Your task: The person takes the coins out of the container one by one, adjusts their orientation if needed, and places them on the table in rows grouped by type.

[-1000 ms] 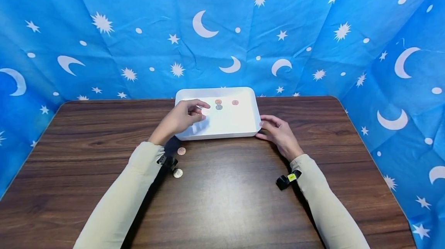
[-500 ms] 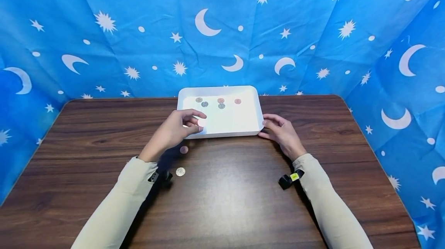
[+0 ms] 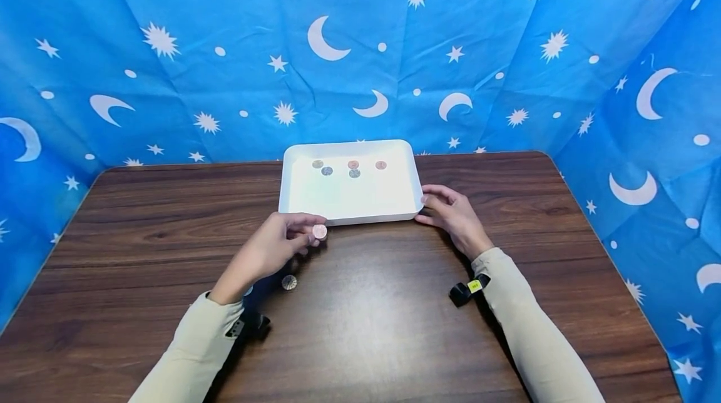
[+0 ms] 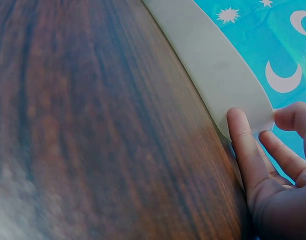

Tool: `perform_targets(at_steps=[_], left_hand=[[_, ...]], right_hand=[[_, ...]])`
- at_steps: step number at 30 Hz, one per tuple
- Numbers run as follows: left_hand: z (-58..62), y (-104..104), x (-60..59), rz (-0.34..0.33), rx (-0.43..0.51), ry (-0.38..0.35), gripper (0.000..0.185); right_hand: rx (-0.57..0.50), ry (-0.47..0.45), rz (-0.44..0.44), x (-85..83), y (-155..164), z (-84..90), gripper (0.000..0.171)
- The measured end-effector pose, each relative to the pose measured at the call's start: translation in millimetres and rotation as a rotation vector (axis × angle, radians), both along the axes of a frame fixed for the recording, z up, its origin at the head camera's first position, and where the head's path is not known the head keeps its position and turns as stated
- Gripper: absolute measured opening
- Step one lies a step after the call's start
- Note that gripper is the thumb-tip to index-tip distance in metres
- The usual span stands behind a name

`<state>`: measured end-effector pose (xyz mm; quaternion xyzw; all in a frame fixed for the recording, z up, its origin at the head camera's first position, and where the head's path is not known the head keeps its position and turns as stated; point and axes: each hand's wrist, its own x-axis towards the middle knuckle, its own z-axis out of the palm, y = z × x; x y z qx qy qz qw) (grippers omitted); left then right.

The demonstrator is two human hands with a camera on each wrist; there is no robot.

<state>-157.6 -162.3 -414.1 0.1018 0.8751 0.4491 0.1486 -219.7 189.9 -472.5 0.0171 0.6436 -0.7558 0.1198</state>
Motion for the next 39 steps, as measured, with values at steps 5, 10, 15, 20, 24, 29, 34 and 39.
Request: perform_targets(at_steps=[5,10,15,20,24,29,34,39], left_hand=[[-6.1,6,4.6,-0.009,-0.020,0.002,0.030],[-12.6,13,4.8,0.001,-0.128,0.059,0.020],[-18.0,18,3.4,-0.002,-0.282,0.122,0.019],[-22.2,24,4.4,0.014,-0.331,0.177,0.011],[-22.9,31,3.3,0.027,-0.351,0.211,0.009],[-21.2,36,2.2,0.039,-0.377,0.198,0.010],[-20.8,38,2.2,0.041,-0.417,0.206,0.013],[-21.0,40,2.3,0.056,-0.465,0.228,0.011]], right_hand=[[-0.002,0.002,0.005,0.0,-1,-0.8,0.042],[-0.002,0.006,0.007,0.1,-1,-2.3,0.043],[-0.003,0.013,0.012,0.5,-1,-2.0,0.044],[-0.006,0.007,0.011,0.5,-1,-1.6,0.043],[-0.012,0.012,0.004,-0.4,0,-0.6,0.041],[0.002,0.009,0.003,-0.1,0,-0.8,0.042],[0.014,0.007,0.003,1.7,0,-1.2,0.042],[0.021,0.014,0.006,0.6,0,-4.3,0.042]])
